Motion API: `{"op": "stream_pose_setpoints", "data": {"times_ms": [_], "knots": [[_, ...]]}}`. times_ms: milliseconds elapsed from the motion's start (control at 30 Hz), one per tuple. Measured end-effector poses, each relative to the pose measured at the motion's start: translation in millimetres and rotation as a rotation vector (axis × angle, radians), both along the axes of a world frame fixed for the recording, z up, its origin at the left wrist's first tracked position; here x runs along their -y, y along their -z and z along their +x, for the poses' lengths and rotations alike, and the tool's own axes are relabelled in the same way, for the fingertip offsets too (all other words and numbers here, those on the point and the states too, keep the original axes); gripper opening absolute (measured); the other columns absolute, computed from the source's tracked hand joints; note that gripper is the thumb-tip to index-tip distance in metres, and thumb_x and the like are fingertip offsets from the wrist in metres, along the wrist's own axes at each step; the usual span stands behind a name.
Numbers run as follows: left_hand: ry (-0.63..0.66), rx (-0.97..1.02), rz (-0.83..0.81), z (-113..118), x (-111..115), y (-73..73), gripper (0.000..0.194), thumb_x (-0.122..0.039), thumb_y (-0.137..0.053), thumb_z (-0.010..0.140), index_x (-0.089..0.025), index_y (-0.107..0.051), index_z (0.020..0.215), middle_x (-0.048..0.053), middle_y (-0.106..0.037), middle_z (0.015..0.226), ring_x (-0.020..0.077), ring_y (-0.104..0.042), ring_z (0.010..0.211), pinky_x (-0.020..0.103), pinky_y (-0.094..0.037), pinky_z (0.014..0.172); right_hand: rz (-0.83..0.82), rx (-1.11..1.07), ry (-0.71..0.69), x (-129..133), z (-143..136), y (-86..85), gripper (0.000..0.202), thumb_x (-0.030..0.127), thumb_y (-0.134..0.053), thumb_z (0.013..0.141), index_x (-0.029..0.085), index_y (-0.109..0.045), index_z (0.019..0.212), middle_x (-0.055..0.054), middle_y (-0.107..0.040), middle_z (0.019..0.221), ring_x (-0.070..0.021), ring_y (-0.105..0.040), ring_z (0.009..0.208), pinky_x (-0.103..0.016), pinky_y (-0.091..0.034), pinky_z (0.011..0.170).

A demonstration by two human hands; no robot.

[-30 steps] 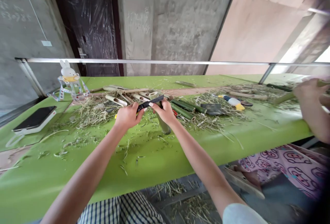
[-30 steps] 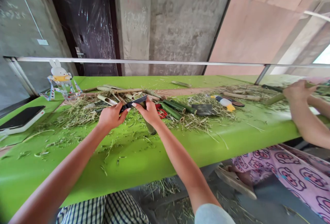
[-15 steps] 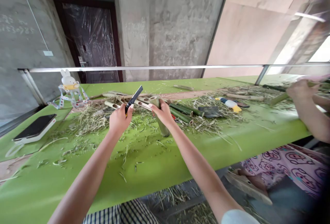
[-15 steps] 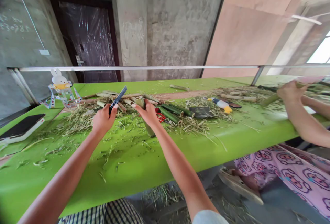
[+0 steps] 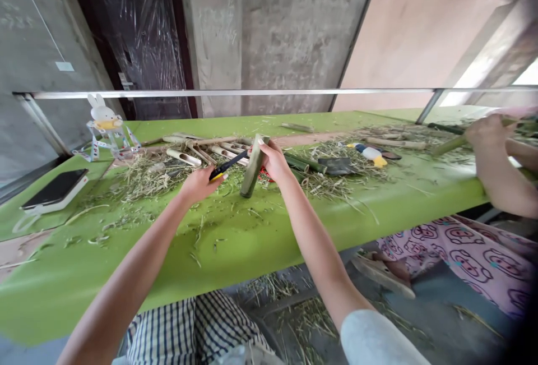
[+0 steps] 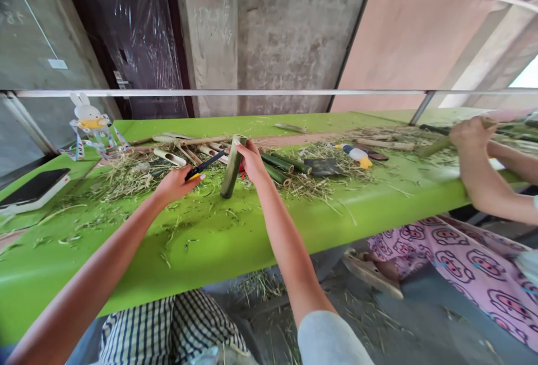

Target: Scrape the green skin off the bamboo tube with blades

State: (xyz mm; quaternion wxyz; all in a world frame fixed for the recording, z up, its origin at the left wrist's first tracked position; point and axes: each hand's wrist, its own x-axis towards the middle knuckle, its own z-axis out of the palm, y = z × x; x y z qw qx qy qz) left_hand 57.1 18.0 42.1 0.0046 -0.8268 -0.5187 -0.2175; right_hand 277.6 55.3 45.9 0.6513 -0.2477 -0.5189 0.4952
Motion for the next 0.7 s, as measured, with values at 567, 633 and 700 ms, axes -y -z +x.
{"op": "stream_pose_setpoints", "data": {"times_ms": [567,633,700], "knots": [[0.192,-0.202,-0.093,-8,-1,-21.2,0.033,-0.033,-0.036,0.083,-0.017,-0.052,0.107,0.008,-0.066,0.079,0.0161,-0.060,0.061,0.026,-0.043,0.055,0.166,0.633,0.111,0,-2,-37.4,0.033,0.025,-0.060,0.069,0.025,-0.045,0.099,0.000,-0.059,0.078,-0.0175,-0.061,0.070,-0.033,-0.051,0.061],[0.141,-0.301,-0.049,-4,-6,-21.5,0.034,-0.033,-0.032,0.085,-0.016,-0.053,0.106,0.009,-0.065,0.075,0.0181,-0.060,0.059,0.027,-0.042,0.053,0.153,0.629,0.035,-6,-4,-40.2,0.032,0.022,-0.059,0.069,0.025,-0.046,0.099,0.001,-0.060,0.074,-0.0185,-0.062,0.070,-0.035,-0.051,0.063],[0.087,-0.386,-0.039,0,-12,-20.1,0.035,-0.036,-0.029,0.087,-0.015,-0.054,0.101,0.009,-0.063,0.066,0.0198,-0.058,0.054,0.028,-0.040,0.049,0.138,0.592,-0.017,-14,-6,-40.5,0.030,0.020,-0.059,0.069,0.024,-0.048,0.096,0.000,-0.060,0.076,-0.0186,-0.064,0.070,-0.036,-0.052,0.065]]}}
